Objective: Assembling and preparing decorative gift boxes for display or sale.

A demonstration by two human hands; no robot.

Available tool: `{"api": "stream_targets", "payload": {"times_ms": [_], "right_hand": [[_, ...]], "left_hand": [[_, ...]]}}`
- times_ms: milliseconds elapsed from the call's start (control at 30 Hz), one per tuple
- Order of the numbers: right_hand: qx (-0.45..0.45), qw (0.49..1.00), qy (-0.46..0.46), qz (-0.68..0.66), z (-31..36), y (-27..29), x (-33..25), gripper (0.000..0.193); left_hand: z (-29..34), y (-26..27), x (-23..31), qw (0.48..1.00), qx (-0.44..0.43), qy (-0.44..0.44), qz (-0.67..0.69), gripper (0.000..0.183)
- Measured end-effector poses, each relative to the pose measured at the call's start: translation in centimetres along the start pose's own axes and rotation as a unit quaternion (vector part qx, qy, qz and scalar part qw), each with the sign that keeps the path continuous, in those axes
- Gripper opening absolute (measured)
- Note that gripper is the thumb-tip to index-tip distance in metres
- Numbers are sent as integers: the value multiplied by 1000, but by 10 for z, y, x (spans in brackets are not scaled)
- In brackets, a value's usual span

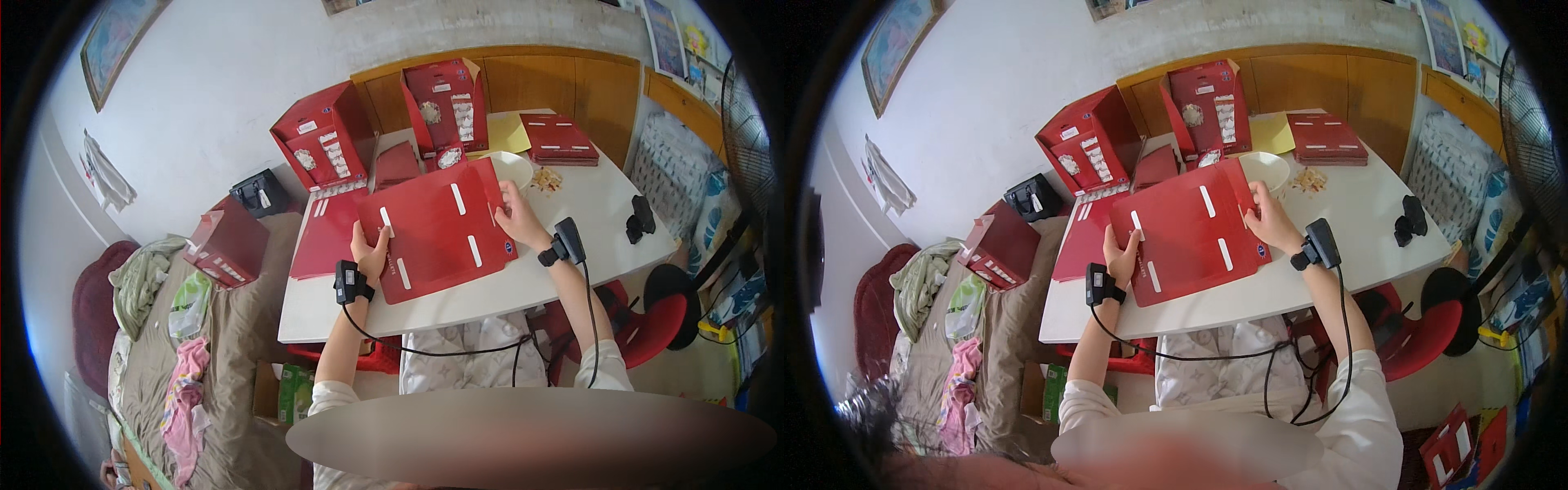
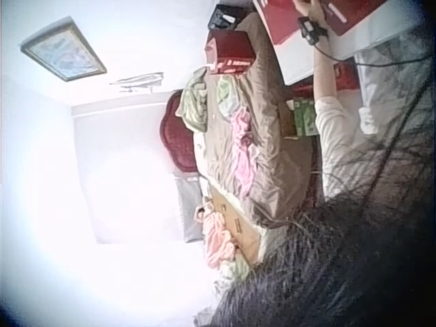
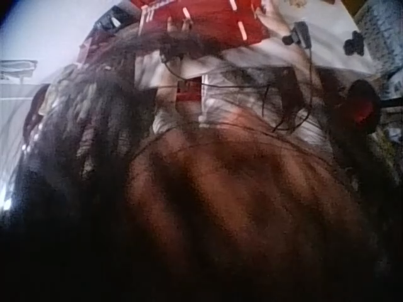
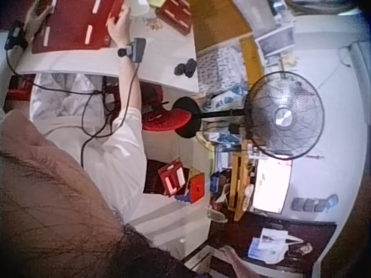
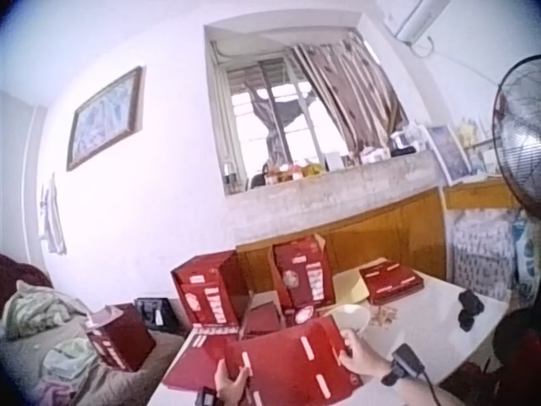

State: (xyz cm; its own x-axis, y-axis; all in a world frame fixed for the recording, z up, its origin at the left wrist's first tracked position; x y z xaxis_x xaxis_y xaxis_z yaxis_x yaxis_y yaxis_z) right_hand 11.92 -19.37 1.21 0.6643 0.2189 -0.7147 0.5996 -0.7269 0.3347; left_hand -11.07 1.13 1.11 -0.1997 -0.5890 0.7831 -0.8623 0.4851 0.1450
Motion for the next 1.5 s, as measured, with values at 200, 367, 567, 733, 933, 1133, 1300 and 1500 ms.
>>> {"api": "stream_targets", "payload": {"times_ms": [200, 367, 567, 733, 933, 1133, 1300, 1500], "right_hand": [[-7, 1000, 9, -6, 2, 0, -14, 37], [-60, 994, -52, -74, 1, 9, -1, 36], [-71, 958, -173, -218, 0, 17, 2, 25], [-83, 919, -226, -311, 3, 18, 2, 22], [-118, 918, -251, -283, 5, 20, -2, 21], [-131, 909, -265, -294, 9, 21, -6, 23], [-149, 894, -264, -331, 9, 20, -2, 24], [-151, 881, -273, -355, 9, 19, 2, 25]], "left_hand": [[-1, 2, -10, 1000, -6, -15, 12, 32], [-2, 1, -6, 999, -12, -10, 31, 33], [-2, 4, 0, 999, -9, 3, 41, 31], [-3, 5, -9, 998, -6, 11, 66, 30], [-4, 5, -8, 998, -8, 4, 67, 30], [-3, 5, -10, 997, -14, 6, 70, 28], [-3, 5, -8, 998, -17, -13, 61, 28], [-4, 5, -10, 998, -25, 8, 61, 28]]}}
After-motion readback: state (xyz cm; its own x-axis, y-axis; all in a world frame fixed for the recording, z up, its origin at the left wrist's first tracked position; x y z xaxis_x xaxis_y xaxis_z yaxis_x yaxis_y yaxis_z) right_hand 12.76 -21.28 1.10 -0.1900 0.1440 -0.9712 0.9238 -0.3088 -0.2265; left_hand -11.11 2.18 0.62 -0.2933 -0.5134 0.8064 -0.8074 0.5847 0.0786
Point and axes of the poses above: each hand's wrist, its own z-axis away from the middle knuckle, its own y-axis out of the back of the hand, x = y × z, the point moved 4 cm from there along -z, towards the middle knuckle, and after that the axes turned 5 degrees about -y, right-handed, at the moved point
